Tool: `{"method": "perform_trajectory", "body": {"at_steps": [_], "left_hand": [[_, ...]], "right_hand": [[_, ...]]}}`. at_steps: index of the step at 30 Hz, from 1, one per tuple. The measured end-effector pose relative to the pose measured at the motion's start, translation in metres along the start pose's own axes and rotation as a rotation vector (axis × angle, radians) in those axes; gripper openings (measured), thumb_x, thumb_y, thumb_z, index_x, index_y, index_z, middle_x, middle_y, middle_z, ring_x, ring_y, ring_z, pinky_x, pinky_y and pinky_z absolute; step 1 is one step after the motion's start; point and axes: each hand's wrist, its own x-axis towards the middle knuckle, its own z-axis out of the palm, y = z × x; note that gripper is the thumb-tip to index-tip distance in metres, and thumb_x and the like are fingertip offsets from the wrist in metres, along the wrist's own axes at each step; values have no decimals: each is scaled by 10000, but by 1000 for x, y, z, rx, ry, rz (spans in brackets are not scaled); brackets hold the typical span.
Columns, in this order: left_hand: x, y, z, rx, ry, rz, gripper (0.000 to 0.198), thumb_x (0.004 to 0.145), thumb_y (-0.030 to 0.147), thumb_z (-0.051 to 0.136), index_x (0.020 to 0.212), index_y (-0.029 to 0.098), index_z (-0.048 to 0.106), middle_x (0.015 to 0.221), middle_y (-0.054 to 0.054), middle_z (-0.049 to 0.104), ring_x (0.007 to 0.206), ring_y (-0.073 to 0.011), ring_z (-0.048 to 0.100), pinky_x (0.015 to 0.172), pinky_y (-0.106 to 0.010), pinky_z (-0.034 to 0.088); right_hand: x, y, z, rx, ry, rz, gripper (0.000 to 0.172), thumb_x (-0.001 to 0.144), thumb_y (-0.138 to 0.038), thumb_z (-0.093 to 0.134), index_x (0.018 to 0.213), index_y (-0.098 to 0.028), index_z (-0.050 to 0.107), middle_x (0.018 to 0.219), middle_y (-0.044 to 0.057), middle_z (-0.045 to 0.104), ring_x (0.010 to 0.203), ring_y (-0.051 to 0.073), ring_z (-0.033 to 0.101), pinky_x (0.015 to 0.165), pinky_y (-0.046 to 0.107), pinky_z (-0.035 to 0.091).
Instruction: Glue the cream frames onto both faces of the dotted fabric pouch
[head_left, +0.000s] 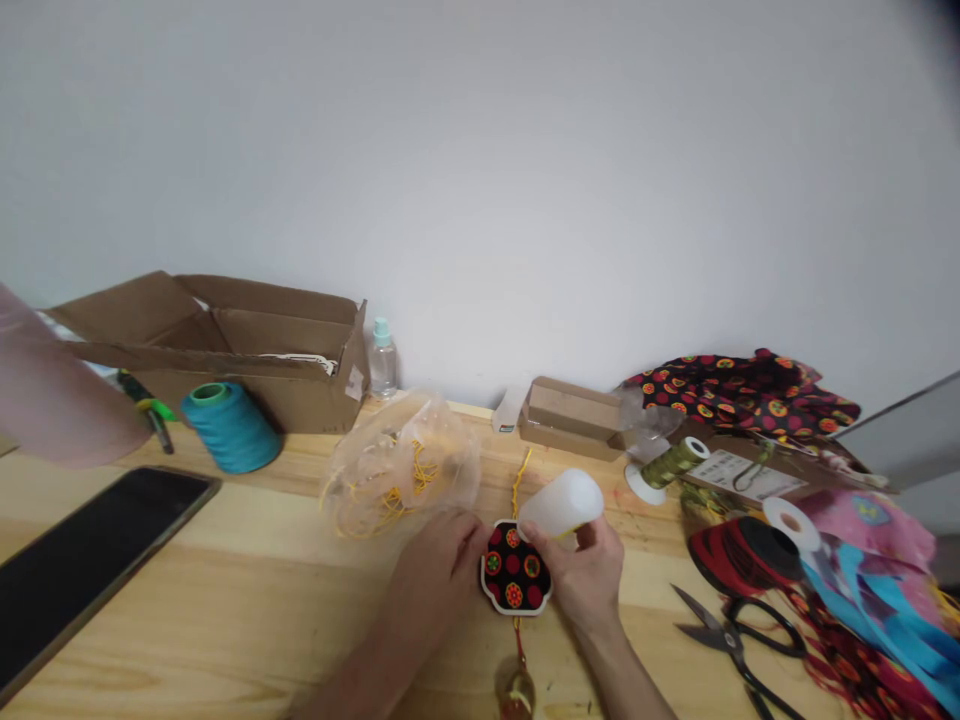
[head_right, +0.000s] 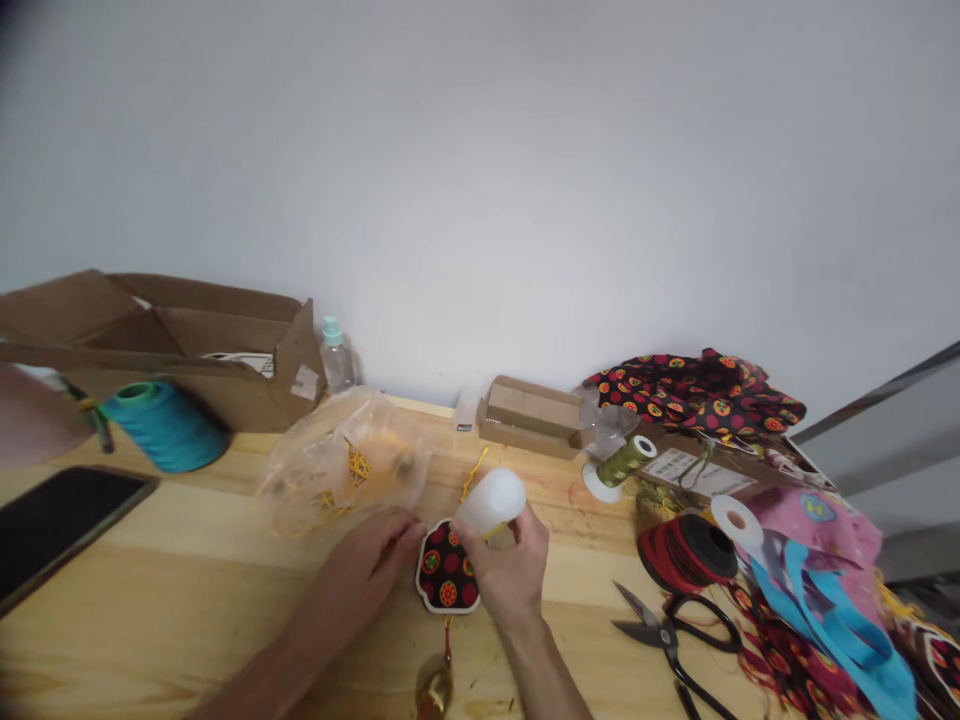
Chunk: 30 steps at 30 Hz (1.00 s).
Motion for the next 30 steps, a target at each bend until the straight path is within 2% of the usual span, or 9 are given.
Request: {"method": "perform_trajectory", "body": {"at_steps": [10, 21, 27, 30], "left_hand": [[0, 2, -1, 21, 5, -11, 323, 869, 328, 304, 663, 192, 513, 708, -29, 573, 705, -180, 519, 654, -285, 368], [-1, 3, -2, 29, 6, 9, 321, 871, 310, 311, 685, 188, 543, 727, -37, 592, 716, -178, 527, 657, -281, 380], [-1, 3, -3, 13, -3, 22, 331, 872, 322, 316, 726, 183, 578, 752, -44, 613, 730, -182, 538, 671, -290, 392], [-2, 4, -2, -36, -15, 56, 294, 868, 305, 343, 809, 187, 606, 805, -40, 636, 786, -179, 550, 719, -292, 398]], "right_hand": [[0, -12, 1, -35, 30, -5, 291, 516, -323, 730, 718, -143, 622, 665, 35, 657, 607, 195, 599, 573, 302, 497], [1, 1, -2, -1, 65, 48, 329, 520, -324, 740, 758, -127, 628, 703, 60, 667, 646, 214, 610, 599, 324, 501], [2, -6, 1, -4, 48, 25, 296, 520, -323, 729, 727, -138, 626, 656, 32, 654, 613, 196, 591, 578, 306, 490], [1, -6, 0, -2, 51, 17, 315, 523, -320, 731, 756, -136, 627, 686, 37, 659, 630, 199, 596, 575, 300, 490]]}}
